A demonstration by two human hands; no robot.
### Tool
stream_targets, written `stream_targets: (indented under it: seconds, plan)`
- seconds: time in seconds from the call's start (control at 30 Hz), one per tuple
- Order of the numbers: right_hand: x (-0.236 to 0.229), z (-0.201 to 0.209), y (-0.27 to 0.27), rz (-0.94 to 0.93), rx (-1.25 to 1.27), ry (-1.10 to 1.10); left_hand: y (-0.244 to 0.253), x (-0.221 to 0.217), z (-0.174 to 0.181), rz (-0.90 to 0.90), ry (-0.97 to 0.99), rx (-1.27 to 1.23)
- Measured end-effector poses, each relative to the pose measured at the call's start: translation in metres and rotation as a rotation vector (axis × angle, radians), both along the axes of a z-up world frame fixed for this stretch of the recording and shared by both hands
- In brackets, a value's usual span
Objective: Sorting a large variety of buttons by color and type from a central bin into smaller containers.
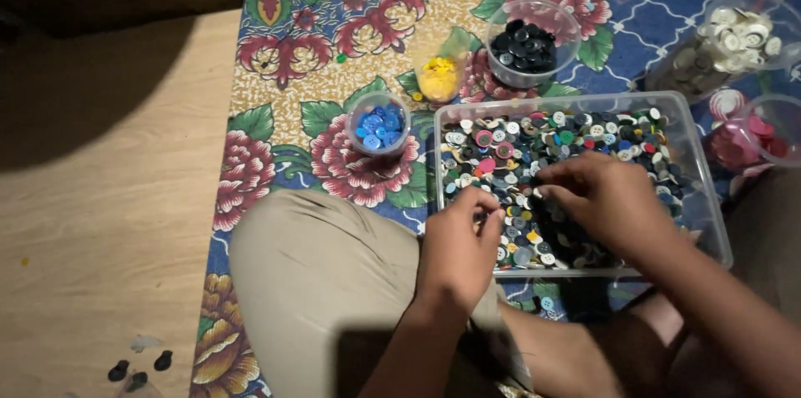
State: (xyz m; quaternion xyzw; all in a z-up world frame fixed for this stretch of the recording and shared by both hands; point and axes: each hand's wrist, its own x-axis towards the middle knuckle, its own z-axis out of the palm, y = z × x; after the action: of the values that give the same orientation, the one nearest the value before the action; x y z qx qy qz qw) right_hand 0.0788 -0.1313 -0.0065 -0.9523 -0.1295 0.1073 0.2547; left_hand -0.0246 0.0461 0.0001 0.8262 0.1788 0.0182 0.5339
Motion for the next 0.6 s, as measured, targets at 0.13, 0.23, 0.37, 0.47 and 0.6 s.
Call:
stream_targets:
  seconds: [0.13,0.23,0.37,0.47,0.6]
  plan:
    - [0.002,-0.027,0.017,0.085,0.027,-0.101,0.002,-0.002,-0.005,0.031,0.002,-0.015]
    - [-0.003,-0.011,0.028,-0.021,-0.061,0.026,0.003,-0.002,-0.005,0.015,-0.027,-0.002]
    - [-0.005,-0.01,0.013,-0.129,0.071,0.223,0.001,0.0,-0.006,0.017,0.009,-0.014]
    - [-0.007,0.001,0.005,-0.243,0.351,0.423,0.001,0.002,-0.005,0.036,0.041,-0.097]
    - [-0.006,0.014,-0.006,-0.486,0.792,0.734,0.002,0.007,-0.004,0.056,0.114,-0.234]
